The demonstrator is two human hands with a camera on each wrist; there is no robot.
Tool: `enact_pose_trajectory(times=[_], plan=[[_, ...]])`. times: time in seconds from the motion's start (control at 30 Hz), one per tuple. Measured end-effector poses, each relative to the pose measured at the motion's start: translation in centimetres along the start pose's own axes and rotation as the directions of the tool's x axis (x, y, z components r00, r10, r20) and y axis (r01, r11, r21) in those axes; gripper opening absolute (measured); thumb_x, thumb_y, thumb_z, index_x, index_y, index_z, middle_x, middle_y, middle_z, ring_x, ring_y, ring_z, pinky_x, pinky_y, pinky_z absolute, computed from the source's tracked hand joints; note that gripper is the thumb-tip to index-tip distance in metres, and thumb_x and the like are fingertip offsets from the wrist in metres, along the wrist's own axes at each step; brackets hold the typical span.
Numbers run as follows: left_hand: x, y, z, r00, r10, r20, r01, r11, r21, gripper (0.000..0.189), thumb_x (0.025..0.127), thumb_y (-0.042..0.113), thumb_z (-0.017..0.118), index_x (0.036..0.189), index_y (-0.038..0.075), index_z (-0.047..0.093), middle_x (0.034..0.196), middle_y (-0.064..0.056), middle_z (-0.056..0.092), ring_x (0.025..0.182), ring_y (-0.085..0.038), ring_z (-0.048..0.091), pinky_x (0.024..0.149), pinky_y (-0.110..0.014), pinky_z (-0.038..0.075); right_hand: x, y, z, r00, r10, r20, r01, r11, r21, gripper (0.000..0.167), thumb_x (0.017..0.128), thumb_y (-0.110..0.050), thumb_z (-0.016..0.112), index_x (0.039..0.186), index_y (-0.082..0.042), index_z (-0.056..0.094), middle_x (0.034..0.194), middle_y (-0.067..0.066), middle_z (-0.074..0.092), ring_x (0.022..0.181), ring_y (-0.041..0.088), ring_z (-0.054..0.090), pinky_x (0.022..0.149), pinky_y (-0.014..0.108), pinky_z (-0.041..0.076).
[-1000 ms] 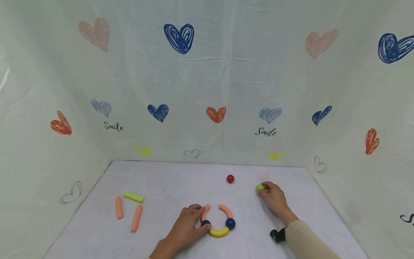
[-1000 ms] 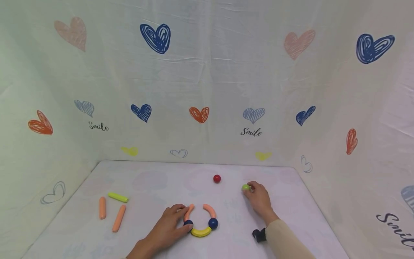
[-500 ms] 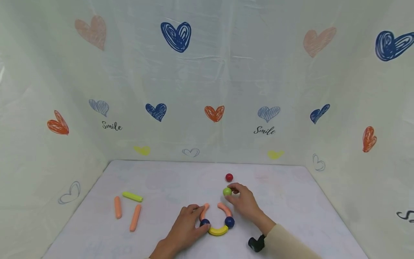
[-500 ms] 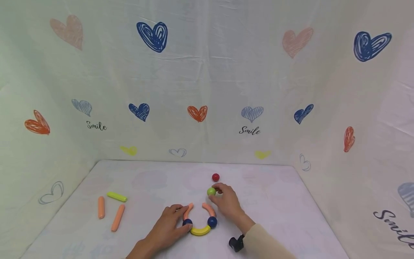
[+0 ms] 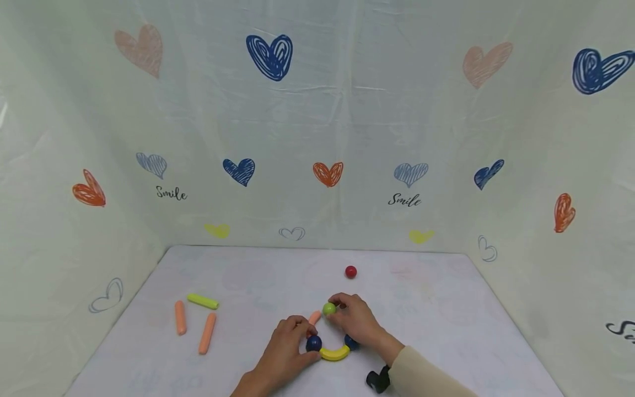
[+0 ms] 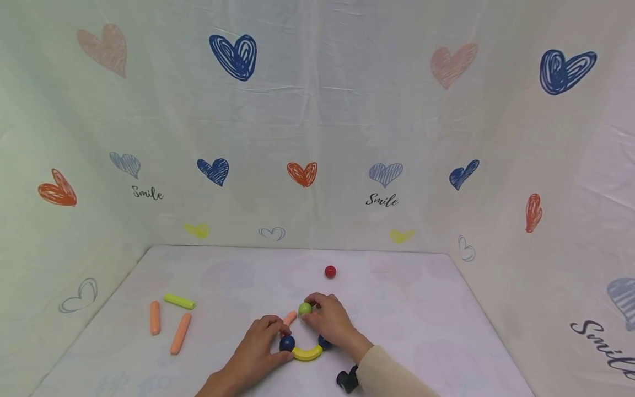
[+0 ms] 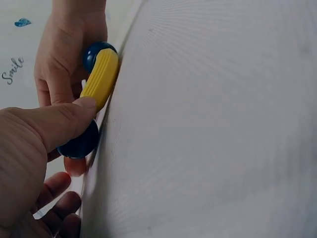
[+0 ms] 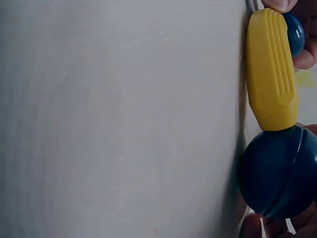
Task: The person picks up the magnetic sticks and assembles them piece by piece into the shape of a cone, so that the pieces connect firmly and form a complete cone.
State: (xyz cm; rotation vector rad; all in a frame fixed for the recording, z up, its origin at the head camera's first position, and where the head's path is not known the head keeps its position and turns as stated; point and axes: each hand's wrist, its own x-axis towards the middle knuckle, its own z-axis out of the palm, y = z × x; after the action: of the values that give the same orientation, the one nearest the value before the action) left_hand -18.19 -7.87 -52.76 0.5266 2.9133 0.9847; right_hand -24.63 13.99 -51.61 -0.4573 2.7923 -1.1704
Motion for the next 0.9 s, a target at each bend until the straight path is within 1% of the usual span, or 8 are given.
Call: enact_pose_trajectory(times=[0.1, 0.33, 0.5, 0.57, 0.77, 0.9], plan=[[-0.02, 0.09, -0.05, 1.000, 0.007, 0.004, -0.007, 1.000, 0.013, 0.035, 0.082, 0.040, 0.091, 0.107, 0.027, 0.071, 0.120, 0.005, 0.056, 0.100, -0.014, 0.047, 0.086, -0.035, 0.045, 0.07, 0.10, 0.15, 1.000, -0.011, -0.001, 0.011, 1.000, -0.007, 0.031, 0.093, -0.026, 0.079, 0.121, -0.012, 0.072, 0.109, -0.003, 0.070, 0.092, 0.014, 0.054, 0.080, 0.031, 0.048], [-0.13, 0.47, 0.03, 1.000, 0.007, 0.015, -0.007, 1.000, 0.005, 0.033, 0.080, 0.040, 0.092, 0.104, 0.029, 0.073, 0.122, 0.006, 0.056, 0.099, -0.014, 0.046, 0.082, -0.032, 0.043, 0.02, 0.46, 0.33, 0.999, -0.037, -0.004, 0.037, 0.999, -0.038, 0.031, 0.093, -0.025, 0.078, 0.121, -0.013, 0.073, 0.109, -0.003, 0.071, 0.095, 0.015, 0.056, 0.083, 0.035, 0.050], [-0.09, 0.63, 0.06, 1.000, 0.010, 0.013, -0.010, 1.000, 0.024, 0.030, 0.081, 0.039, 0.091, 0.103, 0.030, 0.073, 0.138, 0.000, 0.064, 0.108, -0.018, 0.053, 0.091, -0.040, 0.049, 0.05, 0.62, 0.36, 0.999, -0.045, 0.014, 0.046, 0.998, -0.031, 0.032, 0.093, -0.026, 0.078, 0.122, -0.013, 0.073, 0.111, -0.003, 0.072, 0.097, 0.015, 0.058, 0.086, 0.037, 0.051], [-0.02, 0.66, 0.06, 1.000, 0.006, 0.021, -0.007, 1.000, 0.023, 0.029, 0.082, 0.039, 0.090, 0.103, 0.030, 0.072, 0.143, -0.001, 0.065, 0.110, -0.019, 0.053, 0.093, -0.041, 0.049, 0.05, 0.66, 0.36, 0.999, -0.046, 0.020, 0.047, 0.999, -0.027, 0.032, 0.093, -0.026, 0.079, 0.122, -0.013, 0.072, 0.111, -0.003, 0.072, 0.098, 0.015, 0.058, 0.086, 0.036, 0.051], [0.29, 0.84, -0.06, 0.996, -0.034, 0.079, 0.034, 0.999, -0.006, 0.028, 0.084, 0.038, 0.088, 0.105, 0.030, 0.072, 0.149, -0.001, 0.063, 0.109, -0.016, 0.050, 0.087, -0.035, 0.046, -0.05, 0.71, 0.30, 0.999, -0.046, 0.019, 0.047, 0.998, -0.031, 0.033, 0.092, -0.024, 0.080, 0.122, -0.013, 0.072, 0.108, -0.004, 0.071, 0.095, 0.013, 0.058, 0.084, 0.033, 0.051], [0.43, 0.89, -0.04, 0.993, -0.055, 0.101, 0.057, 0.998, -0.011, 0.028, 0.084, 0.037, 0.088, 0.106, 0.030, 0.072, 0.150, 0.000, 0.062, 0.108, -0.015, 0.048, 0.086, -0.035, 0.045, -0.28, 0.71, 0.10, 0.999, -0.049, 0.014, 0.050, 0.998, -0.037, 0.034, 0.092, -0.024, 0.079, 0.124, -0.013, 0.072, 0.109, -0.003, 0.071, 0.096, 0.014, 0.060, 0.086, 0.035, 0.053]])
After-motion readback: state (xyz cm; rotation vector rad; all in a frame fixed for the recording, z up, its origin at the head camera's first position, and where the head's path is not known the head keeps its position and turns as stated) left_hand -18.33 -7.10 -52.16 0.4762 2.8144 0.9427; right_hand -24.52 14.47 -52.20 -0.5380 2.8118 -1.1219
